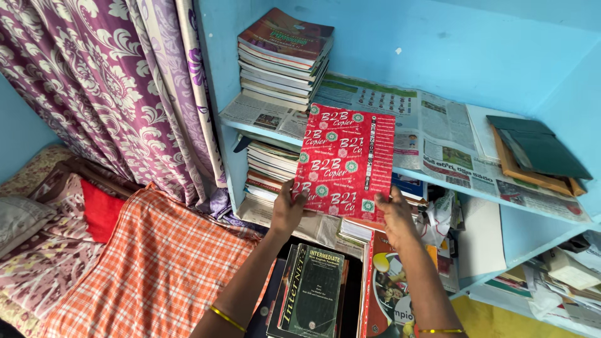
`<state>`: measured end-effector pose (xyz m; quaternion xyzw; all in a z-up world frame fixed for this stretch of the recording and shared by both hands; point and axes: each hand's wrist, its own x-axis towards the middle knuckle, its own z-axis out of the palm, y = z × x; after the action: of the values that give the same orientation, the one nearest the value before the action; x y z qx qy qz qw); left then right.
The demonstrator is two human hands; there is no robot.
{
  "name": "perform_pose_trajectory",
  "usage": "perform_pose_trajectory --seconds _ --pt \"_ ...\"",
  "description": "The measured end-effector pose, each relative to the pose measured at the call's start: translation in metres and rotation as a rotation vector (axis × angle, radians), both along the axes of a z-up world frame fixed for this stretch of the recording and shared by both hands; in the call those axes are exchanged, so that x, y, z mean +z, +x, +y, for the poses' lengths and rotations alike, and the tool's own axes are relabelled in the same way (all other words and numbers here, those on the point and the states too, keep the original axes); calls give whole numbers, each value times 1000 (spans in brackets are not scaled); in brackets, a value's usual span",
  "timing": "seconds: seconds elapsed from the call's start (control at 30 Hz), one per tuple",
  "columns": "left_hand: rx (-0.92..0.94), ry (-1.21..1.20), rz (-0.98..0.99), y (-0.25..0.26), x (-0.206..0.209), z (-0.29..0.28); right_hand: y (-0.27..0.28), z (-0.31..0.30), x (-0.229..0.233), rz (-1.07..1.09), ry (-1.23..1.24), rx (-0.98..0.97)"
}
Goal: The person removes books one by one from a cluttered bookshelf and stacks them on a lower surface. The person handles various textbooks and notebooks, placing them in a growing pile.
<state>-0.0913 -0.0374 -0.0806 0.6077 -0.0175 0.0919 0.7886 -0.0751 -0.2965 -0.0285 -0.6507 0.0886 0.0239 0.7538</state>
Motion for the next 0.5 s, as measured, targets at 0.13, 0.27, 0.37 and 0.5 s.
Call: perform_pose_trajectory --seconds 0.13,0.27,0.37,0.5 --pt "26 38 -69 -24 -18 1 -13 -2 -38 -76 -17 -29" --pt "17 -55 -82 -51 -41 -3 -27 -3 -84 -212 29 -57" --pt "55 -56 -82 -78 -62 -4 -46 -3 -114 -135 -14 -152" --pt "64 -72 -55 -114 -97 -3 -80 4 -161 -165 27 -176"
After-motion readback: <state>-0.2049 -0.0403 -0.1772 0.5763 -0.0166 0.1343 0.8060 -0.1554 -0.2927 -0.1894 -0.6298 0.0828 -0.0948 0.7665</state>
